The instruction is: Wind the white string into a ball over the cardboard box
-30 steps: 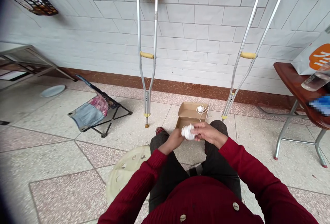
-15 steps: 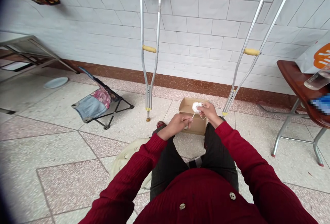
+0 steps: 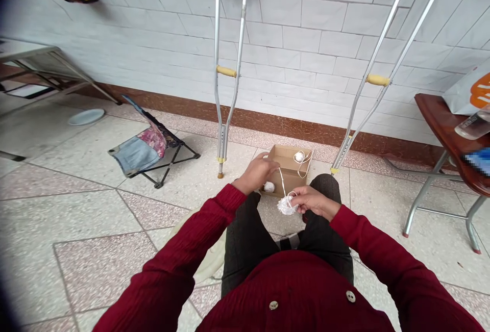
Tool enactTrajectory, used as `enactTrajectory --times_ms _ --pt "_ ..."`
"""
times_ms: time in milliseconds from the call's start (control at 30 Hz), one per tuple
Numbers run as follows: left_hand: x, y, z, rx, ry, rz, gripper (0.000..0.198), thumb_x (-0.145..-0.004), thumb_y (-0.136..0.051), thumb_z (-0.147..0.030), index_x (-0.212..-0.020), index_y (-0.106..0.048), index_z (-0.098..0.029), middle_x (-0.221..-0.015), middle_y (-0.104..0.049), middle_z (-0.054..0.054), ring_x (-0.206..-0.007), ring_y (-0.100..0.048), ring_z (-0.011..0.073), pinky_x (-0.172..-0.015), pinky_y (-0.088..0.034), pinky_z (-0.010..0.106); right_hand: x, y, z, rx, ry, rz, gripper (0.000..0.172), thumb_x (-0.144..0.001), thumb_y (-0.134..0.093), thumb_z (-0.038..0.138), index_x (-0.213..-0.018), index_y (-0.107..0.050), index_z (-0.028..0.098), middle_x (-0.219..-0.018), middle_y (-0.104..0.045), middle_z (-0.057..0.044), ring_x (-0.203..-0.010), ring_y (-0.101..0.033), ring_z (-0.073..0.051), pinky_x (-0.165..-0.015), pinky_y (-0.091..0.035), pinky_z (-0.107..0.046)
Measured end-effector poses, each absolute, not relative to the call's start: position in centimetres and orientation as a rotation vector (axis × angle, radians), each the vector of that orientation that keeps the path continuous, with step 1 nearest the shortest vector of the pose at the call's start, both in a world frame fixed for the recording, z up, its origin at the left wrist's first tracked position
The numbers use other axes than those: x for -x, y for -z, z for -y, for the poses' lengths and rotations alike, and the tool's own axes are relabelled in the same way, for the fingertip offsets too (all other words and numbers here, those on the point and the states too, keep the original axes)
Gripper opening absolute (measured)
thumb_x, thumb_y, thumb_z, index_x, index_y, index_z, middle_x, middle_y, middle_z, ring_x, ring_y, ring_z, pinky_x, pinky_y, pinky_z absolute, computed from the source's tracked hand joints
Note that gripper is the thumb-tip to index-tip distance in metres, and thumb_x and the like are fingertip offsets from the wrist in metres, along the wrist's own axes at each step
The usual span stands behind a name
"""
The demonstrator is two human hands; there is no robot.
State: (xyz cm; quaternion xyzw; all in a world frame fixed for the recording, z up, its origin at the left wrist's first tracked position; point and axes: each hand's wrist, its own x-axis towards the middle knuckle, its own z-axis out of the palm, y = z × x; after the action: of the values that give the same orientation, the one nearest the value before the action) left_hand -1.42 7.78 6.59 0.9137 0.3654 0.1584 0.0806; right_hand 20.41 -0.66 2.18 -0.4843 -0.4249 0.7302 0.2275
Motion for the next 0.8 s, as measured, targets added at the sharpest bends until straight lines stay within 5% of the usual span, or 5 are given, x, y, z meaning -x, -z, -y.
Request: enactTrajectory --times_ms 233,333,433,567,800 --pt "-0.8 -8.2 -5.1 -2.632 -0.513 -1.156 0.03 -0.092 -0.046 -0.022 -0.071 -0.067 -0.015 -0.068 -0.066 0.005 -0.066 -0.057 0.0165 -0.086 -0.043 0.034 -19.5 -1.6 -6.3 1.488 -1.337 0.946 0.019 -0.058 -0.072 0.02 -0.069 -0.056 0.017 -0.049 -0.056 0.005 -0.038 -0.048 -0.007 -0.036 -0.036 -0.017" --pt "-1.4 -6.3 -3.0 -2.293 -0.515 -1.137 0.034 -0.094 -0.045 -0.027 -0.07 -0.066 -0.016 -0.064 -0.064 0.002 -0.062 -0.056 0.014 -0.065 -0.04 0.025 -19.0 -3.7 -7.1 1.326 -1.333 0.87 0.024 -0.059 -0.073 0.025 -0.076 -0.057 0.017 -0.057 -0.06 0.004 -0.042 -0.051 -0.008 -0.038 -0.036 -0.017" --pt "-0.9 -4.0 -1.8 -2.057 -0.571 -1.11 0.041 -0.098 -0.042 -0.033 -0.071 -0.066 -0.014 -0.065 -0.064 0.0 -0.061 -0.055 0.0124 -0.061 -0.038 0.022 -18.8 -5.9 -5.2 1.154 -1.511 0.902 0.026 -0.06 -0.075 0.026 -0.078 -0.059 0.016 -0.061 -0.061 0.002 -0.043 -0.05 -0.006 -0.038 -0.033 -0.017" --pt "0.2 -1.1 -1.4 -2.176 -0.577 -1.039 0.033 -0.098 -0.044 -0.031 -0.084 -0.07 -0.015 -0.079 -0.07 0.003 -0.074 -0.061 0.0155 -0.078 -0.045 0.028 -19.5 -6.5 -0.9 1.079 -1.752 0.859 0.026 -0.062 -0.074 0.028 -0.08 -0.058 0.016 -0.061 -0.057 0.004 -0.04 -0.043 -0.004 -0.035 -0.025 -0.016" --pt "1.8 -1.2 -4.6 -2.661 -0.498 -1.236 0.027 -0.094 -0.046 -0.018 -0.077 -0.068 -0.018 -0.078 -0.069 0.005 -0.081 -0.062 0.0184 -0.104 -0.037 0.043 -20.1 -1.4 4.4 1.227 -2.1 1.072 0.02 -0.061 -0.069 0.019 -0.078 -0.06 0.015 -0.057 -0.056 0.006 -0.035 -0.041 -0.004 -0.031 -0.021 -0.016"
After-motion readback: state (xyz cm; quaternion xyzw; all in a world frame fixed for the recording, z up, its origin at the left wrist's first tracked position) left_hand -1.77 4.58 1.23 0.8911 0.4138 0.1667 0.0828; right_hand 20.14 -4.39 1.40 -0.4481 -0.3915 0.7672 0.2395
